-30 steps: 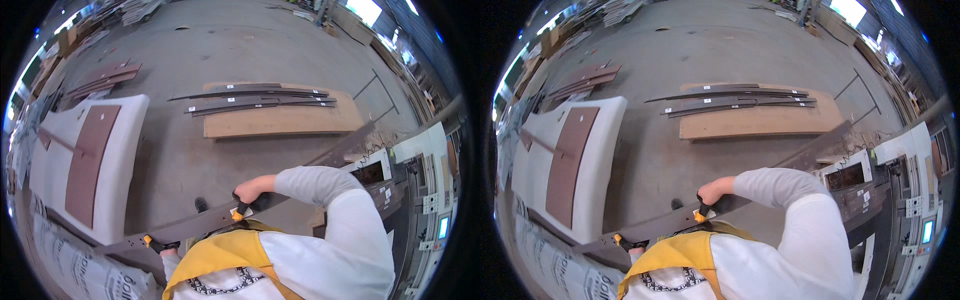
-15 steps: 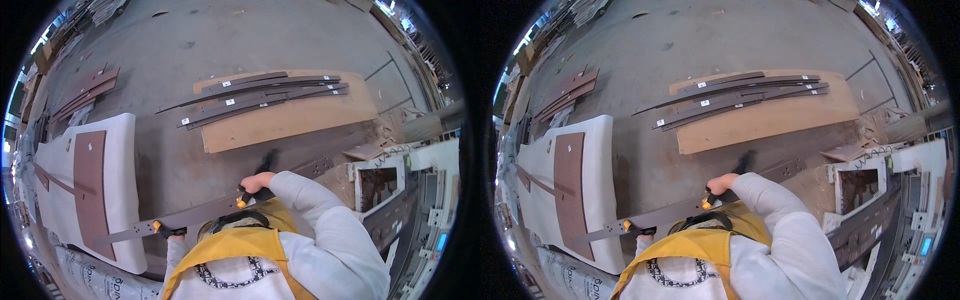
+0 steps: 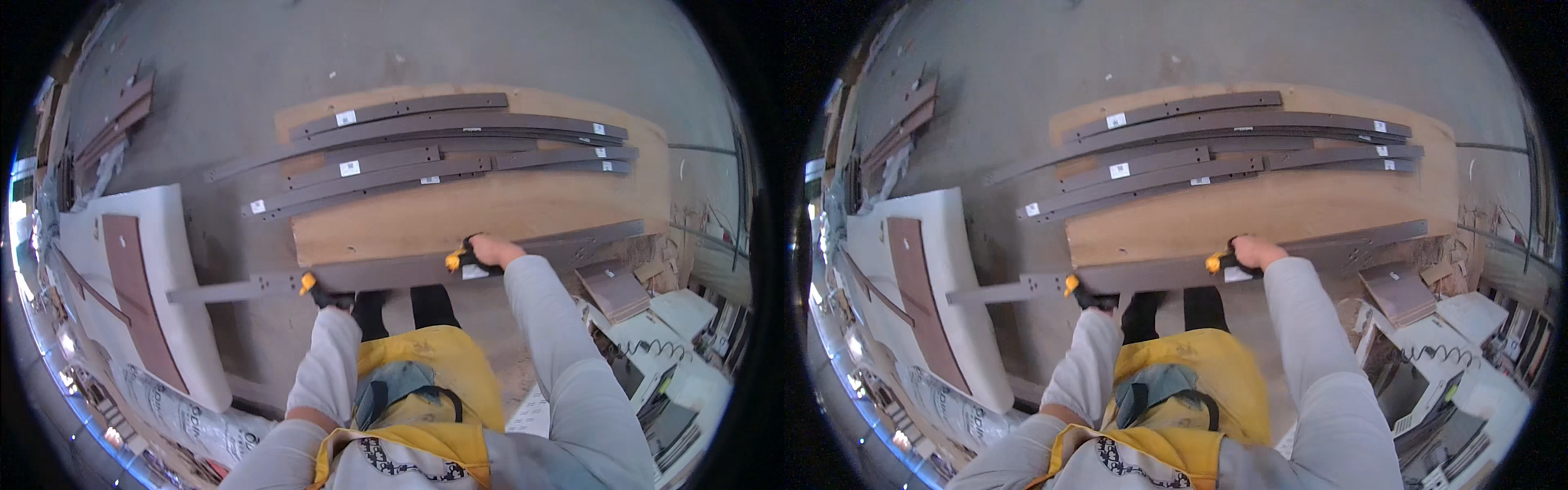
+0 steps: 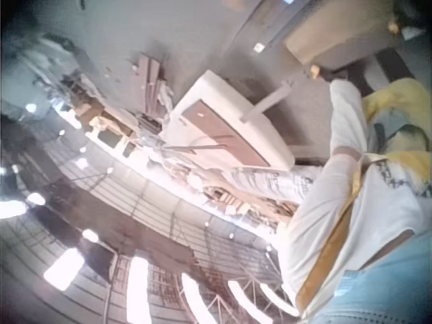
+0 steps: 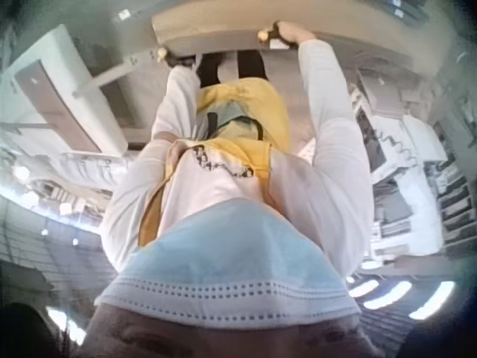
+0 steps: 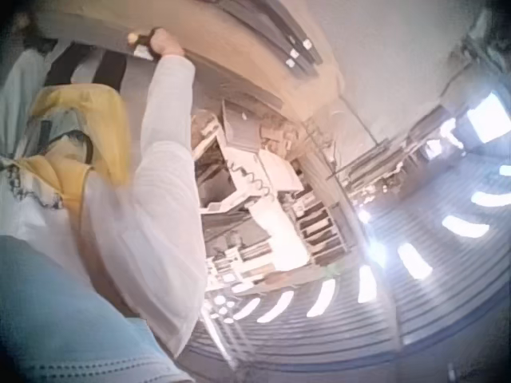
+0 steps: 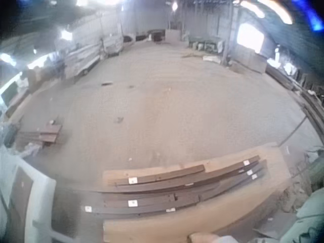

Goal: The person repeatedly picks up long metal plates from a stack, places them on a machine bed, and uses a handheld air blow gun to clean the surface. The person then removes the plates and returns them to the stack, repeating the cycle multiple times.

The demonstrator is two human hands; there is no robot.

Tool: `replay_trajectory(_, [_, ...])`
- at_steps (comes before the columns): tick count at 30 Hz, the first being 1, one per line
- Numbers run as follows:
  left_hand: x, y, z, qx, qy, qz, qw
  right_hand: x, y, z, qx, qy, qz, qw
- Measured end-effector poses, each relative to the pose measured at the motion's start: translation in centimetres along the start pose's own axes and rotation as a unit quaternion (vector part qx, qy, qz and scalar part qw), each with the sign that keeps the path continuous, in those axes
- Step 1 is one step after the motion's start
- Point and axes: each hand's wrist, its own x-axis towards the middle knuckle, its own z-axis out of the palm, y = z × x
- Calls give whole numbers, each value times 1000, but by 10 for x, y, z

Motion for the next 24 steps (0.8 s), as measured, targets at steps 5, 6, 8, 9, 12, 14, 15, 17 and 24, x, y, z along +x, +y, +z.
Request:
replay_trajectory(5, [107,-1,129,22,4,-10,1000,83,82,-50,-30,31,15,999])
replay_trajectory(6, [126,0,146,25,10,-11,1000,95,95,-55,-32,33,27,999])
replay_trajectory(8, [152,-7,165,32,25,-18,999,121,117,-62,-37,41,33,998])
replay_trajectory(9, [165,-17,166,35,37,-25,998,131,127,-59,-38,39,27,998])
replay_trajectory(12, [188,-32,161,77,71,-39,994,153,147,-49,-54,49,37,997])
replay_trajectory(14, [195,-44,150,125,101,-48,986,156,150,-40,-112,139,-20,984])
replay_trajectory(15, [194,-49,138,154,116,-50,980,154,150,-29,-147,138,-19,979])
replay_trajectory(17, [213,-59,92,-140,67,-52,987,150,150,-12,-219,146,-18,965])
replay_trajectory(24, [132,9,192,757,-32,461,463,164,164,24,-307,134,13,942])
